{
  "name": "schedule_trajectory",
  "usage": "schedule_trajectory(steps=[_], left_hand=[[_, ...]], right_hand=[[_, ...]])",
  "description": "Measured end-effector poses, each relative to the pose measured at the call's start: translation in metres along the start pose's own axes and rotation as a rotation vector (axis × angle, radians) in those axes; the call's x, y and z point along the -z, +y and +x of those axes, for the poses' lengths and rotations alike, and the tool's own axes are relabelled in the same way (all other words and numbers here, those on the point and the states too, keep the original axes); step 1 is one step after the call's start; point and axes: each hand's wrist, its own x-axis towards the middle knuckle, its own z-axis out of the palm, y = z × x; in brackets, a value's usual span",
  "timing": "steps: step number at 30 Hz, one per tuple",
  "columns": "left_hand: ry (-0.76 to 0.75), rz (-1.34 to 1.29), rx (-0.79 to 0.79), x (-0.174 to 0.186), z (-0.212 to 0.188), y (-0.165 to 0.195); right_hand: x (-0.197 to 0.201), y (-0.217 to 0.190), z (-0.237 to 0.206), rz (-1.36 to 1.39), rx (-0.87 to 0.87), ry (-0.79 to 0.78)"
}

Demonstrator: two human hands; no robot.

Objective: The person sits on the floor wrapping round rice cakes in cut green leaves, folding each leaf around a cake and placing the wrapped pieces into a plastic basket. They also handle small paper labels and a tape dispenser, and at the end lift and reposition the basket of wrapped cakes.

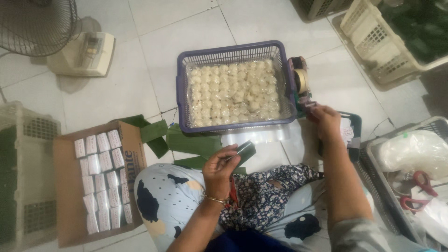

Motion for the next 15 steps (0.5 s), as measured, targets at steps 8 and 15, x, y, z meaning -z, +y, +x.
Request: schedule_trajectory(steps=[8,15], left_hand=[[-0.05,0.232,-0.2,-0.016,-0.014,0.023],[-0.095,0.502,-0.445,-0.019,-0.021,0.047]], right_hand=[[-0.01,0.024,-0.001,-0.539,0.534,0.237],[-0.025,0.001,-0.024,-0.687,0.217,0.221]])
